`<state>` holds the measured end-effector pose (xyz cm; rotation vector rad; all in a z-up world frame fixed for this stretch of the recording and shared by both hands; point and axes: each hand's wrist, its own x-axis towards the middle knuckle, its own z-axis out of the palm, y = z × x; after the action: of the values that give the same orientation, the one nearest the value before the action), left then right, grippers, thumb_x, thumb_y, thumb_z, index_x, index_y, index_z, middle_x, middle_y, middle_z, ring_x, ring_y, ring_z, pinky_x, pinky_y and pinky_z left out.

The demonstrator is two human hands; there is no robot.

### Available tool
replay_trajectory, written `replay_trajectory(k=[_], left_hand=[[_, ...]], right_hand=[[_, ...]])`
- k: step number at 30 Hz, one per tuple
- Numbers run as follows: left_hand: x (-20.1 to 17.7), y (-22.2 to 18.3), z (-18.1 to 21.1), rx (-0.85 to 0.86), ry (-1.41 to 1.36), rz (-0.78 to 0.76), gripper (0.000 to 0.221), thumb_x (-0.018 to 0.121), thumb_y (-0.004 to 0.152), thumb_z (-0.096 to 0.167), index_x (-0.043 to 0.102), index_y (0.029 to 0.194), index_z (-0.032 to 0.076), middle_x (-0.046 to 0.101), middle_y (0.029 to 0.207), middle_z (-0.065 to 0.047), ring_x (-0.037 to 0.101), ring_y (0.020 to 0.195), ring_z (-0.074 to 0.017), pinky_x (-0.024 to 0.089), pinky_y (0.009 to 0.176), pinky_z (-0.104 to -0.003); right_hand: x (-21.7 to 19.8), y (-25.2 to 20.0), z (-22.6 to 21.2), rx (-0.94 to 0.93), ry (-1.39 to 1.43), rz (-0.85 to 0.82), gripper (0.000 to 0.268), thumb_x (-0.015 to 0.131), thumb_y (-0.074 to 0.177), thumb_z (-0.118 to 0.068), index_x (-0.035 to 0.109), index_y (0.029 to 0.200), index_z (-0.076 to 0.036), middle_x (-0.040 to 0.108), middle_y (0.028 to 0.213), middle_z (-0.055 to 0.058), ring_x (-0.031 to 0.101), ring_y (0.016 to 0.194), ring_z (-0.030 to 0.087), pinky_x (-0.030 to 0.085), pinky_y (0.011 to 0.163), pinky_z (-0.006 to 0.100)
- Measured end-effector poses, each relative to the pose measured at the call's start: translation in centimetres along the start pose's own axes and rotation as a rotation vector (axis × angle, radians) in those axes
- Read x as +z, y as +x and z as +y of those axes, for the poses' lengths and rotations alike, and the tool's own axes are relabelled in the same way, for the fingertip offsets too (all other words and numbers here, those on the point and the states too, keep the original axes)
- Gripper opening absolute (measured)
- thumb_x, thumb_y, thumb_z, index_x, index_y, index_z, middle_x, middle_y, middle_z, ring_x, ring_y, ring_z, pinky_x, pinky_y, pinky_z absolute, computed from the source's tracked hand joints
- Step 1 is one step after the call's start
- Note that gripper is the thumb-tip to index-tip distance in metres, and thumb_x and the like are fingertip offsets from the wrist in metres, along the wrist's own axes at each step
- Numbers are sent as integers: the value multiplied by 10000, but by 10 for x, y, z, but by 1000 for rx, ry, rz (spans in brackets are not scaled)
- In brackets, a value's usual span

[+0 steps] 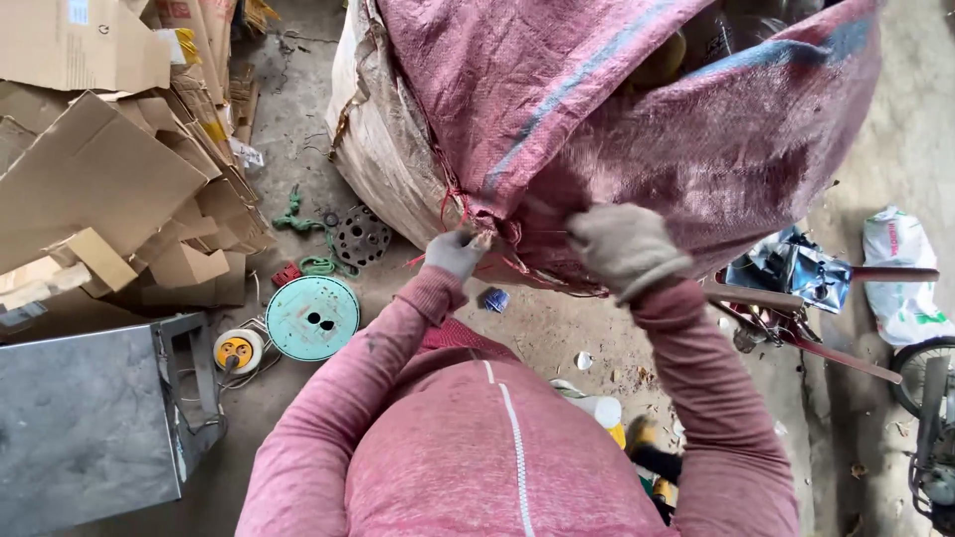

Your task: Using a large needle and red string to sew the top of a large sack closed.

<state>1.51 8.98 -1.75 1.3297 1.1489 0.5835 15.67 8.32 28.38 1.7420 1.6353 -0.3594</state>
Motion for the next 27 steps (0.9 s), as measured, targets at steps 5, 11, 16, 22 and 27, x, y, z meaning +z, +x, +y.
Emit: replay_trajectory(k=[5, 11, 16, 22, 27], left_hand=[[6, 27, 15, 15, 572, -182, 607, 709, 902, 576, 702, 1111, 7, 716, 952, -209, 719, 916, -354, 573, 839, -451], [-4, 5, -7, -64, 353, -109, 329, 596, 950, 328, 719, 1046, 38, 723, 963, -244, 690, 959, -416, 551, 849, -488], [1, -8, -15, -18, 151, -41, 300, 561, 917, 230, 705, 1064, 12, 723, 963, -267, 705, 945, -424, 561, 822, -473], [11, -16, -18, -36, 71, 9, 399, 580, 985, 353, 675, 958, -34, 693, 888, -279, 686, 903, -447, 539, 810, -492], [8, -23, 2, -36, -4, 45, 395, 535, 976, 378, 674, 981, 8, 682, 876, -264, 681, 905, -447, 528, 789, -508]], right_hand=[[35, 16, 18, -76, -60, 96, 294, 487, 1056, -294, 739, 979, -163, 673, 762, 42, 618, 599, 164, 557, 544, 343], [83, 67, -2, -166, 30, 4, 271, 526, 954, -171, 716, 1148, -158, 690, 837, 86, 612, 561, 141, 549, 449, 289], [46, 60, -43, -9, 97, -182, 270, 466, 1046, -205, 704, 1160, -148, 721, 895, 91, 663, 643, 182, 619, 578, 351], [62, 68, -29, -402, 241, 466, 288, 578, 943, -340, 790, 1050, -177, 758, 943, 108, 688, 785, 278, 567, 748, 443], [46, 64, -41, -135, 209, 216, 447, 603, 947, -557, 750, 1130, -177, 762, 1031, 90, 720, 858, 284, 565, 810, 416]])
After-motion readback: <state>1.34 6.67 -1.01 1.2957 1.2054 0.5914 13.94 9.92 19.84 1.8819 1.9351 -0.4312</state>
